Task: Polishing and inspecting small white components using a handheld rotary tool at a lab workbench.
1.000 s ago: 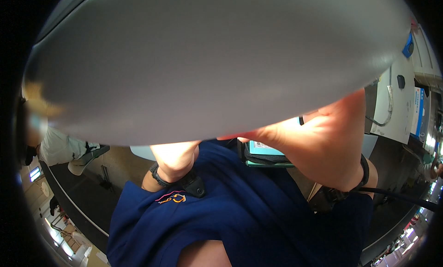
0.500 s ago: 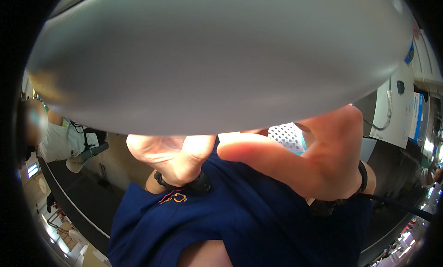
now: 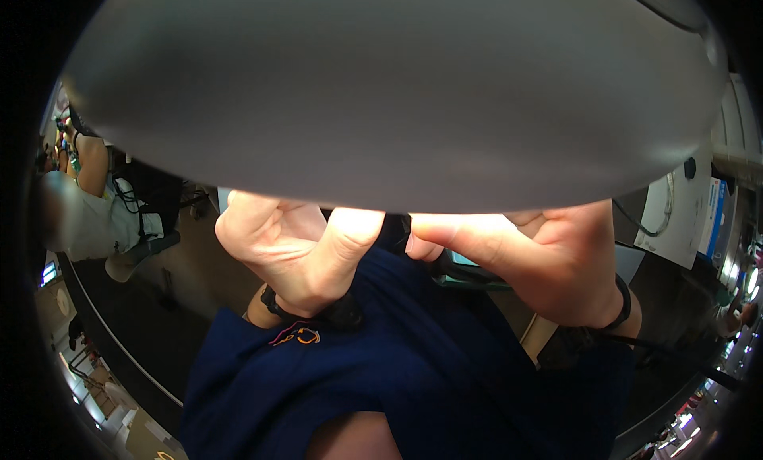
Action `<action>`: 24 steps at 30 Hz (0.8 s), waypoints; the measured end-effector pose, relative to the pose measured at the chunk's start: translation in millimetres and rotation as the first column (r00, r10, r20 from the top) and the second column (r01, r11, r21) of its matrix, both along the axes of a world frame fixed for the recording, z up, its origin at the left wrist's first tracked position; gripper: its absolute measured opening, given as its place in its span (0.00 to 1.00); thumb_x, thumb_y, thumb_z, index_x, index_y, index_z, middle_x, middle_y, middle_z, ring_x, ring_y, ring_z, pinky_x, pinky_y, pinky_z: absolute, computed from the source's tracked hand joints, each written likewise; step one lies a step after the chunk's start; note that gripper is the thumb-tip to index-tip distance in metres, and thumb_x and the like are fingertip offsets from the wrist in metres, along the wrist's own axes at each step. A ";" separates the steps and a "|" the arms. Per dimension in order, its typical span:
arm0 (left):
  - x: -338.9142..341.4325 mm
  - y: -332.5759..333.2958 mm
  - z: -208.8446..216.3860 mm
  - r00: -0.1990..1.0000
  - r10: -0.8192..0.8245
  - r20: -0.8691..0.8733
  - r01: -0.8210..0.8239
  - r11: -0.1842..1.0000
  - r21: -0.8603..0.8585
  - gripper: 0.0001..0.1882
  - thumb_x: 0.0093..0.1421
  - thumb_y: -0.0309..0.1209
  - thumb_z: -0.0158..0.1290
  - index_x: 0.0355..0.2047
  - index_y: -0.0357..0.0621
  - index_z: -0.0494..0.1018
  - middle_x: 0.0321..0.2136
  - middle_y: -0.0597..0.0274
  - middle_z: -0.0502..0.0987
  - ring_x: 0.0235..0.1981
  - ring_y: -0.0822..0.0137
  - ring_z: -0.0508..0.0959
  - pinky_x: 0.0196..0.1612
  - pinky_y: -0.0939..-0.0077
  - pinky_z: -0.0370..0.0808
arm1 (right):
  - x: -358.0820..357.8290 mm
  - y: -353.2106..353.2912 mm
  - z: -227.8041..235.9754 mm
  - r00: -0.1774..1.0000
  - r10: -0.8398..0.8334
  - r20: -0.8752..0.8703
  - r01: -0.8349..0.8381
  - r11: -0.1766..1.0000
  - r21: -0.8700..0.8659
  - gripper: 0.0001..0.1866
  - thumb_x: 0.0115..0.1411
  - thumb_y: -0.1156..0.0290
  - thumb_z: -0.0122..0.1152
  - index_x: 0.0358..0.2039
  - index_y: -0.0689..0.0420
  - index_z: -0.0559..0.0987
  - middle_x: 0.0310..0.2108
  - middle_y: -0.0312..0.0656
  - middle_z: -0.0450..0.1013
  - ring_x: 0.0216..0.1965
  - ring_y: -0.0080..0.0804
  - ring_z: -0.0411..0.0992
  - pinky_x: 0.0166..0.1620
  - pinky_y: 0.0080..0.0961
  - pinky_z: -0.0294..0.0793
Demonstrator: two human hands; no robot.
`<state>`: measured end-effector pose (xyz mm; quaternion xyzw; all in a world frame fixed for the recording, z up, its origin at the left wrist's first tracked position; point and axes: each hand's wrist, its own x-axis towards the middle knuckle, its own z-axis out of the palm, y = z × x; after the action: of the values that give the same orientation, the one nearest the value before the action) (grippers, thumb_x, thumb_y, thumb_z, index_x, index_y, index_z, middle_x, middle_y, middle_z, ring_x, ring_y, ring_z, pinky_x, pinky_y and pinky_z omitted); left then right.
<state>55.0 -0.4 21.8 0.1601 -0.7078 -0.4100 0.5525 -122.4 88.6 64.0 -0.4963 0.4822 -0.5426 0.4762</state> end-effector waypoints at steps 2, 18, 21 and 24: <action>2.8 1.0 2.3 0.998 -0.019 0.054 0.019 1.000 0.006 0.11 0.49 0.17 0.63 0.35 0.29 0.80 0.32 0.53 0.84 0.33 0.64 0.82 0.40 0.74 0.76 | -1.0 0.4 1.1 1.000 0.000 -0.020 0.001 1.000 0.019 0.04 0.58 0.87 0.64 0.34 0.72 0.82 0.28 0.49 0.81 0.29 0.33 0.81 0.33 0.25 0.80; 13.6 4.2 6.5 0.991 -0.024 0.129 -0.003 0.979 0.202 0.11 0.47 0.17 0.68 0.32 0.32 0.81 0.33 0.54 0.85 0.35 0.65 0.84 0.42 0.74 0.78 | 3.0 -1.0 -0.5 0.997 -0.015 -0.072 0.024 0.992 0.123 0.04 0.59 0.85 0.64 0.34 0.70 0.84 0.28 0.46 0.82 0.29 0.30 0.80 0.34 0.21 0.78; 12.8 4.6 6.6 0.990 0.004 0.142 -0.029 0.983 0.180 0.11 0.48 0.16 0.67 0.34 0.31 0.81 0.32 0.54 0.85 0.35 0.66 0.84 0.42 0.75 0.78 | 3.9 -0.8 -1.1 0.998 -0.013 -0.056 0.020 0.993 0.114 0.04 0.59 0.85 0.65 0.34 0.70 0.83 0.28 0.47 0.82 0.29 0.30 0.80 0.34 0.21 0.79; 12.3 3.5 7.3 0.985 -0.008 0.172 -0.018 0.989 0.148 0.11 0.49 0.16 0.66 0.34 0.30 0.81 0.32 0.53 0.86 0.34 0.66 0.85 0.42 0.75 0.78 | 6.1 1.8 -1.3 0.991 -0.066 -0.113 0.080 0.989 0.125 0.05 0.57 0.82 0.69 0.34 0.69 0.84 0.29 0.46 0.82 0.29 0.29 0.80 0.34 0.21 0.79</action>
<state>67.2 3.1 29.1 0.2375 -0.7198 -0.4451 0.4768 -116.3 90.4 62.7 -0.4752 0.5593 -0.4997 0.4601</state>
